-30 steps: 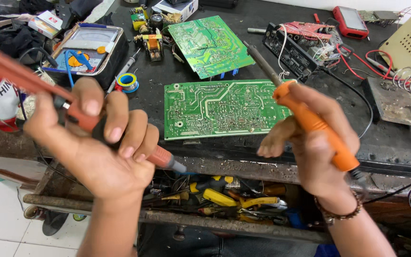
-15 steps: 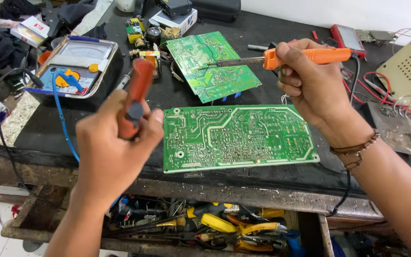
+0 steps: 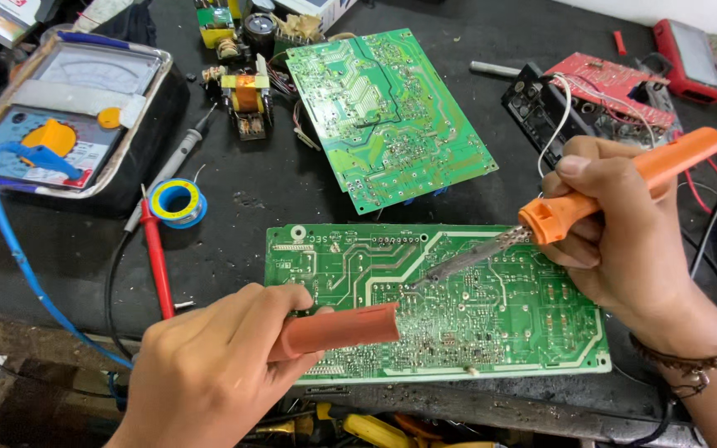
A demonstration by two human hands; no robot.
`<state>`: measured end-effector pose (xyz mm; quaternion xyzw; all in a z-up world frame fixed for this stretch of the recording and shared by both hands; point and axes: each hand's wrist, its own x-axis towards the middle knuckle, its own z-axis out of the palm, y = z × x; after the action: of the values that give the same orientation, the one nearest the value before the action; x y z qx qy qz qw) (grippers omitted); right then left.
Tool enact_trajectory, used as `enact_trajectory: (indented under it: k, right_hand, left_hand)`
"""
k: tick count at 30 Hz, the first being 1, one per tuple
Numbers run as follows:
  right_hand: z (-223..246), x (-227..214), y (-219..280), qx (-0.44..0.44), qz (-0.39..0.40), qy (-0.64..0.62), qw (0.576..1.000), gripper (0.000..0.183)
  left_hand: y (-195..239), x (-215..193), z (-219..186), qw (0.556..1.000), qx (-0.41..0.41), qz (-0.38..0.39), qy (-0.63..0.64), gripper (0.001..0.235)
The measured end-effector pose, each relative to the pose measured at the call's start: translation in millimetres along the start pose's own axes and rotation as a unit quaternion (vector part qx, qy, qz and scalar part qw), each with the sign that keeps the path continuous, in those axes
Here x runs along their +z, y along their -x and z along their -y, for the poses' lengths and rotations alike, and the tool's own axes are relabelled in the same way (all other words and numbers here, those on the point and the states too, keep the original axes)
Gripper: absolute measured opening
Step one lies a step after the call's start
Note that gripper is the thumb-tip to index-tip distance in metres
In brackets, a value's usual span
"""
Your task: The person uses a soldering iron and solder wire to work on a green circuit board. They apply solder to various points on the board, occasionally using a desoldering pump to remove excess solder. The person also handles a multimeter probe and a roll of solder wire during the process.
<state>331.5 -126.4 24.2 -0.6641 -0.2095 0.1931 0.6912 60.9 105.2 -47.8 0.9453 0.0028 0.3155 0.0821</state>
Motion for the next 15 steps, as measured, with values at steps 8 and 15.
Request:
enact_trajectory:
  k: [8, 15]
  right_hand:
    - [-11.7, -2.5, -7.3, 0.003, -0.002, 0.026, 1.0, 0.036]
    - [-0.5, 8.0, -11.0, 0.015, 0.044, 0.047, 0.998, 0.042]
  left_hand:
    - [-7.3, -0.1, -7.6, 0.999, -0.037, -0.021, 0.011, 0.022]
    - [-5.9, 0.5, -4.7, 0.999, -0.026, -0.017, 0.013, 0.023]
